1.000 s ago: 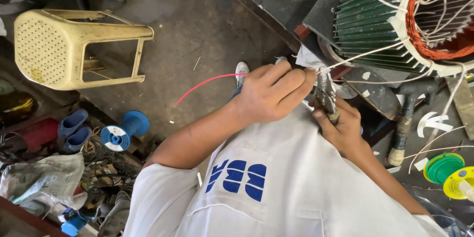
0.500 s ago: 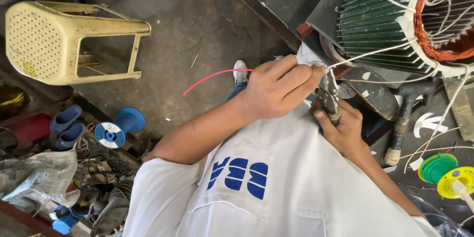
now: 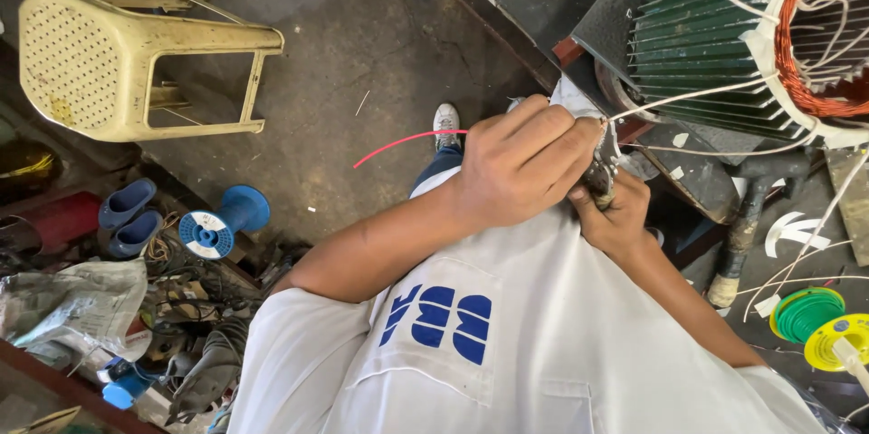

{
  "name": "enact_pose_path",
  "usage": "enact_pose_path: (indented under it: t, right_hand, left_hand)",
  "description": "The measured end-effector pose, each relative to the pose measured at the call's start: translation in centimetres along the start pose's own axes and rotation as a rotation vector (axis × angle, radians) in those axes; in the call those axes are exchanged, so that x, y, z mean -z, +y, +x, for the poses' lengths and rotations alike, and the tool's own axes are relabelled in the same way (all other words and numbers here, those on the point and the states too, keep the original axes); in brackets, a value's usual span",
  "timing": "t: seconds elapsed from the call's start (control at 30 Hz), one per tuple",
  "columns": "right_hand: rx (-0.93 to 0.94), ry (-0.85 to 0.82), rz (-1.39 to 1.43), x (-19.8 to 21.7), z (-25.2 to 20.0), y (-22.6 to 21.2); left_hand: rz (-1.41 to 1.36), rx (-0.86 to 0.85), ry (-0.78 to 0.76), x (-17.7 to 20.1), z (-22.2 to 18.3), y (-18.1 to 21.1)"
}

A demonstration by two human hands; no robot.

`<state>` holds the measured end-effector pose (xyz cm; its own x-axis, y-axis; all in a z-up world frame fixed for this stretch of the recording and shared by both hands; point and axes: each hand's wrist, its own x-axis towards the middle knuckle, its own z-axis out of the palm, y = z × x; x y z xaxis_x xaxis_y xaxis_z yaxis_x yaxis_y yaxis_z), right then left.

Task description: Stripping insulation from wires and connecting them to the windings of an electric motor stator.

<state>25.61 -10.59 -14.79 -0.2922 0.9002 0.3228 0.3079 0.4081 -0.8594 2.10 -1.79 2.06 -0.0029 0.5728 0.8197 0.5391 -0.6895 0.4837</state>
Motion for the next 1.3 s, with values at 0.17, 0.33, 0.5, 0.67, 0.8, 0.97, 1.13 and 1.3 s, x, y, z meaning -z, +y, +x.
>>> enact_pose_path:
  t: [0.17,0.33,0.5,0.67,0.8,0.97,1.13,1.3]
  right_hand:
    - [0.009,-0.002,0.009,-0.1,0.0,0.3]
    - [0.012,-0.003,0.013,0.1,0.3,0.1]
    - [0.013,-0.002,0.007,0.1,0.9,-0.6]
    - [0.026,-0.011,-0.005,-0.1,1.9,-1.4]
    - [-0.076,-0.018,0.021,-0.7,5.4,-5.2]
    - [-0.268,0.014,-0.061,-0.1,1.6,-4.5]
    - [-0.447,0.116,-0.089,-0.2,-5.0,-4.0]
    - [-0.701,0.253,-0.186,0.1,-11.8,-5.8]
  left_hand:
    - [-0.014,0.021,-0.028,0.0,-0.5,0.2]
    - [-0.035,0.034,-0.025,-0.1,-0.6,0.3]
    - [-0.107,0.147,-0.035,-0.2,-0.8,0.5]
    - [-0.145,0.282,-0.068,-0.2,-1.4,0.6]
    - [-0.274,0.499,-0.285,1.1,-0.7,0.0]
    - [-0.333,0.481,-0.564,1.9,1.0,-1.5]
    - [-0.532,0.388,-0.738,1.8,2.2,-2.4]
    - [-0.5,0.479,-0.907,0.9,0.9,-4.1]
